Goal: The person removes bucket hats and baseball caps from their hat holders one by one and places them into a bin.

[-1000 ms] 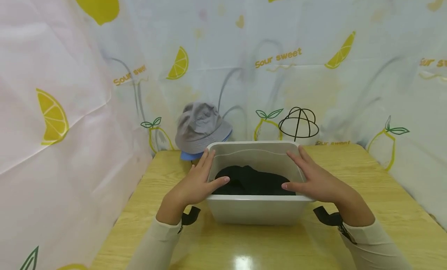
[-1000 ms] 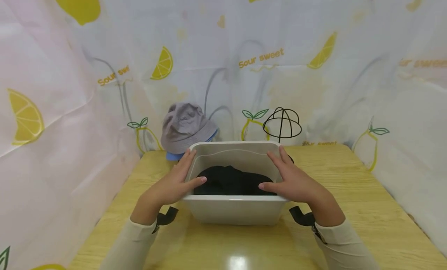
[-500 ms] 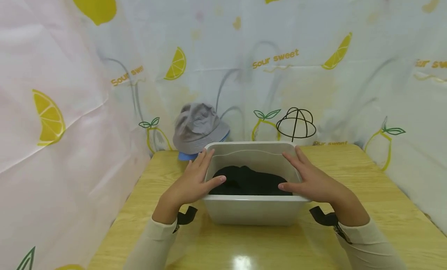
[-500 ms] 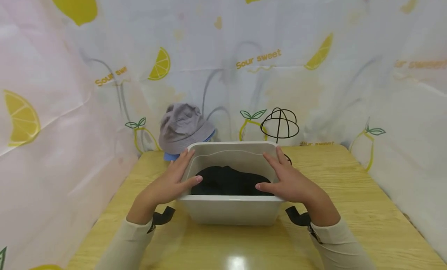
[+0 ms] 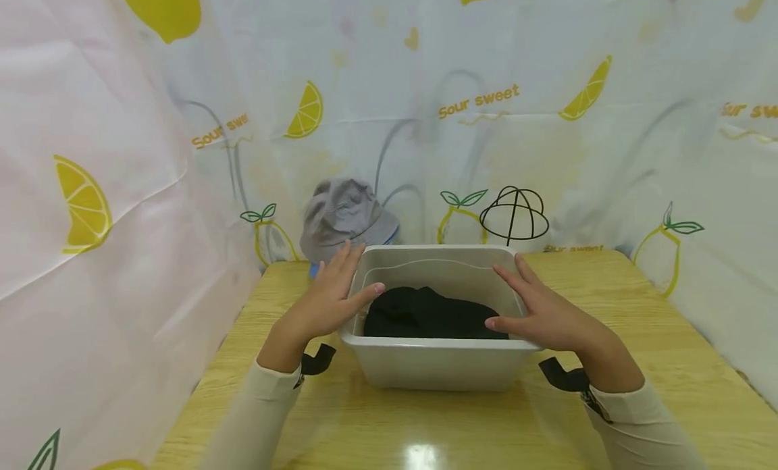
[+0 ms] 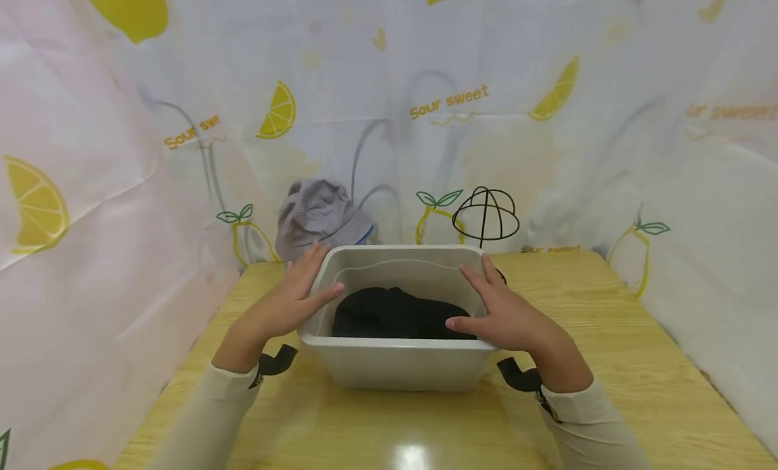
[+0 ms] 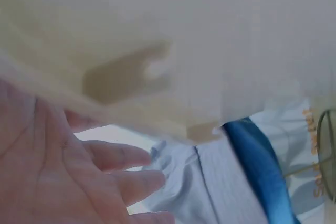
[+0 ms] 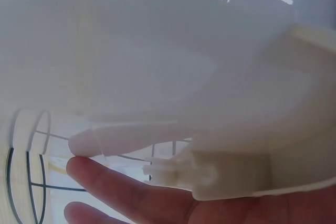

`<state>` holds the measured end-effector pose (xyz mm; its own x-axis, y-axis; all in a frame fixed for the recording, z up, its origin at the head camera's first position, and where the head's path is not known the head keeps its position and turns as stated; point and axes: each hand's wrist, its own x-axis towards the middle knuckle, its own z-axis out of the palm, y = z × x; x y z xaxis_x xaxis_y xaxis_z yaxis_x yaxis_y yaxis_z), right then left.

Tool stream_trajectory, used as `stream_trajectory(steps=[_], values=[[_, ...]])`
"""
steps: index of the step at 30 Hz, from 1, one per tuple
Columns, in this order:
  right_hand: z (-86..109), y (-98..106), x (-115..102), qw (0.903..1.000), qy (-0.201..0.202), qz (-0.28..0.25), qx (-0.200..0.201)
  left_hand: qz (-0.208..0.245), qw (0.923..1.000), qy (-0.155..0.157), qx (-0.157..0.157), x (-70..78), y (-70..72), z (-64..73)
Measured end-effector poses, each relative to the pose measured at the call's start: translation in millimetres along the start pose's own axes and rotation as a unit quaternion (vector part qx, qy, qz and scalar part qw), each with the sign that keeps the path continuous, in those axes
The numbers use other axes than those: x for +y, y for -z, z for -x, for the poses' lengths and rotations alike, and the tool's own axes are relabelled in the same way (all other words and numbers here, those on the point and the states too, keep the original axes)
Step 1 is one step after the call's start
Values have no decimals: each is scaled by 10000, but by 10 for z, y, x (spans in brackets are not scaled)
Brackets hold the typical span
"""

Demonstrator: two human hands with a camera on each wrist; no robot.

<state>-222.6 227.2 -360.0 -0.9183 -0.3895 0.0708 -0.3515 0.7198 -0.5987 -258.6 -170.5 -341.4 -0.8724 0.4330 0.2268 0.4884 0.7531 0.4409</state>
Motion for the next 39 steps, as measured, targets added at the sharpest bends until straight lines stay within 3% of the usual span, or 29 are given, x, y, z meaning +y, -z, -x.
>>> stream_trajectory(steps=[9,17,31,35,39], values=[[23,20,-20,10000,69,8,22,-682,9977,-9,49,-16,295,-260],[36,27,-26,10000,67,-21,57,-1481,9886,187,188,-87,503,-473],[62,7,-70,10000,37,2,53,-1936,9794,390,432,-191,528,-864],[53,11,-66,10000,22,55,69,-2240,9723,272,616,-215,545,-963],[41,6,-47,10000,-4,77,62,-2519,9654,293,612,-234,563,-1017]])
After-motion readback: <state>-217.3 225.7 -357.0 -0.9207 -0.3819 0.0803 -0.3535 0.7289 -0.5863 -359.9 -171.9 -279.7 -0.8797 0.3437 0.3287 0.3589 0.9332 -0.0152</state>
